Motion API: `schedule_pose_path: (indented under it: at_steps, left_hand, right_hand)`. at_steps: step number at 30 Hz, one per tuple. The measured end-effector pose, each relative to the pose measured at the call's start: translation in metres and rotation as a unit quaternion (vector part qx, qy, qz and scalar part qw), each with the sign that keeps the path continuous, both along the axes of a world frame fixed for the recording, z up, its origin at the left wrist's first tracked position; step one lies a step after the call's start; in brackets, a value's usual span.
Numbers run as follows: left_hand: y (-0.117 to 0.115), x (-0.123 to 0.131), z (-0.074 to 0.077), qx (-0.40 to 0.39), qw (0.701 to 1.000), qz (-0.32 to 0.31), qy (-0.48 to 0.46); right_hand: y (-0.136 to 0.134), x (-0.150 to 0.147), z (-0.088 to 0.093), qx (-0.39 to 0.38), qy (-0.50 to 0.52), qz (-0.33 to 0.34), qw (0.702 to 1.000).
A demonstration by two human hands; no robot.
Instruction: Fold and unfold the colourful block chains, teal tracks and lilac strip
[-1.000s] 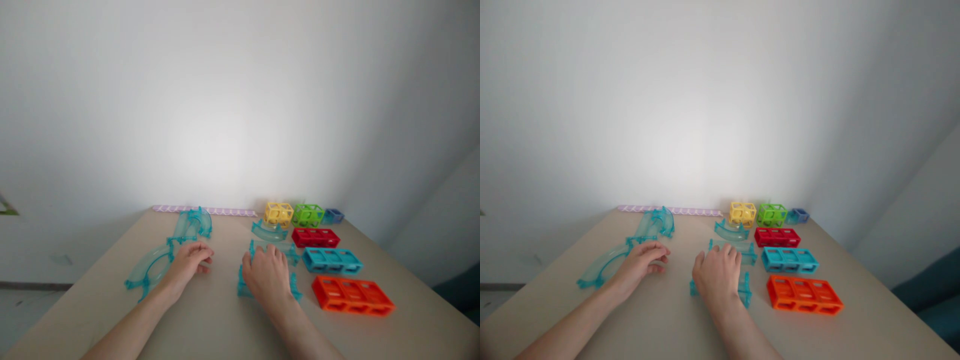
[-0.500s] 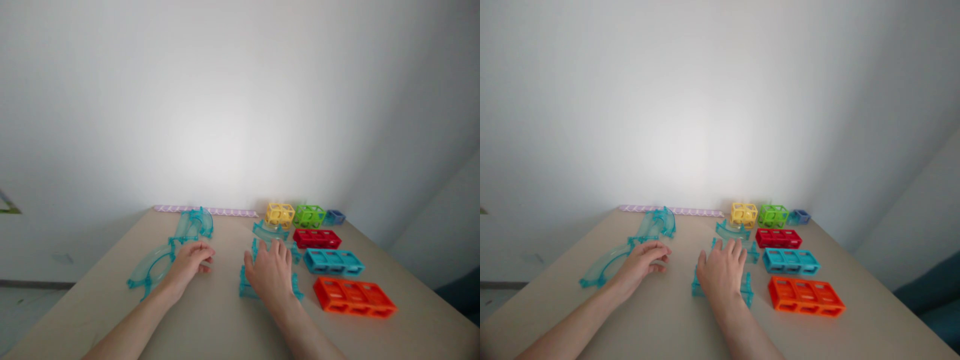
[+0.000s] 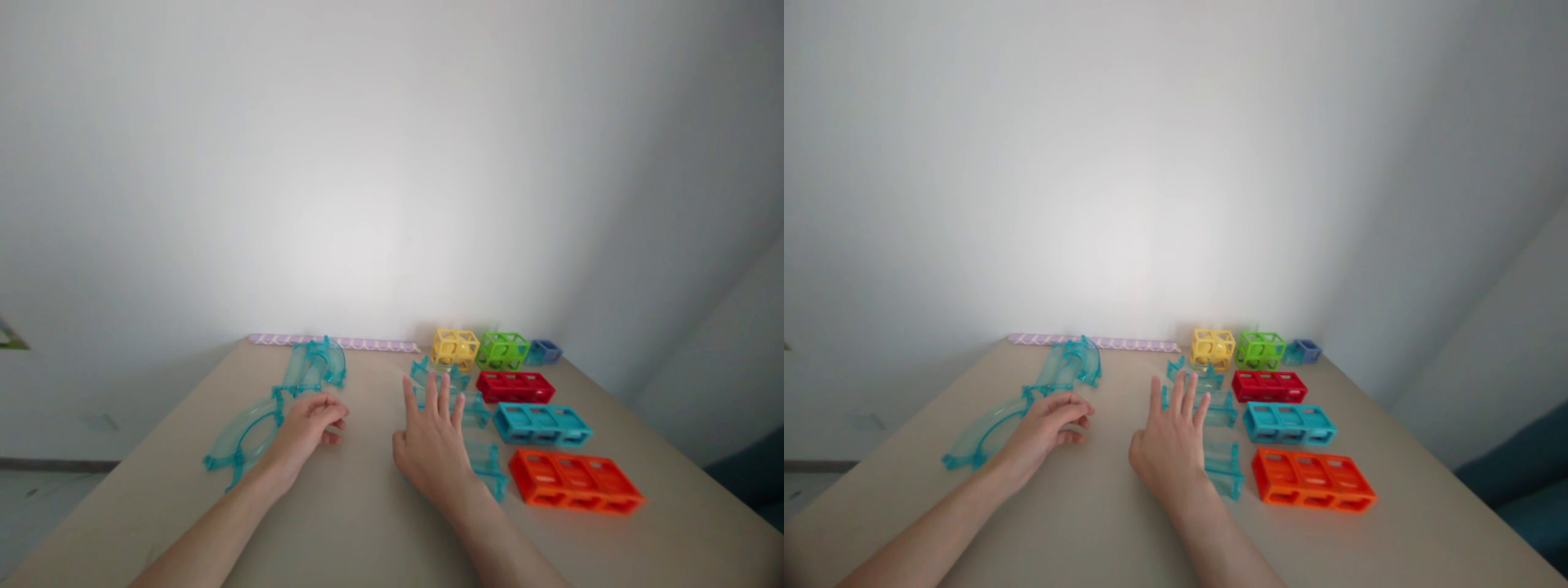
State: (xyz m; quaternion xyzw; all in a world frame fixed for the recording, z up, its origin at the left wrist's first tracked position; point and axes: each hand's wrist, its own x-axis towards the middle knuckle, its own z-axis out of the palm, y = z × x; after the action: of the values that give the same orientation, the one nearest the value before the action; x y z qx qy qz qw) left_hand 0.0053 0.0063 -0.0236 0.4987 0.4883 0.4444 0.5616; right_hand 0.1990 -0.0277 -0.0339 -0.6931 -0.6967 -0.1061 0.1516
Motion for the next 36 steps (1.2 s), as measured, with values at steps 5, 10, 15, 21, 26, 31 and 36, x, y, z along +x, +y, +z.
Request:
schedule_pose_path:
  at_steps: [5, 10, 15, 21, 26, 31, 36]
  left_hand:
    - [0.0, -0.001, -0.002, -0.001, 1.0, -0.008, -0.003]
    - [0.002, -0.003, -0.004, 0.003, 1.0, -0.014, -0.01]
    - [0.0, -0.001, 0.001, -0.004, 1.0, -0.011, -0.01]
    - [-0.002, 0.0, 0.007, -0.007, 1.0, -0.008, -0.01]
    - [-0.001, 0.0, 0.003, -0.004, 1.0, -0.015, -0.002]
    - [0.002, -0.008, 0.0, 0.163, 0.971, 0.016, 0.176]
    - [0.019, -0.041, 0.004, 0.339, 0.823, 0.175, 0.421]
  right_hand:
    - [0.004, 0.007, 0.0, 0.013, -0.018, 0.042, 0.999]
    - [0.007, 0.012, 0.0, 0.014, -0.027, 0.075, 0.997]
    - [0.01, 0.015, 0.001, 0.005, -0.026, 0.054, 0.998]
    - [0.012, 0.019, 0.0, 0.001, -0.029, 0.045, 0.999]
    - [0.014, 0.021, 0.002, 0.0, -0.024, 0.052, 0.998]
    - [0.006, 0.014, 0.017, 0.039, 0.005, 0.129, 0.991]
    - [-0.01, -0.008, 0.026, 0.07, 0.106, 0.295, 0.947]
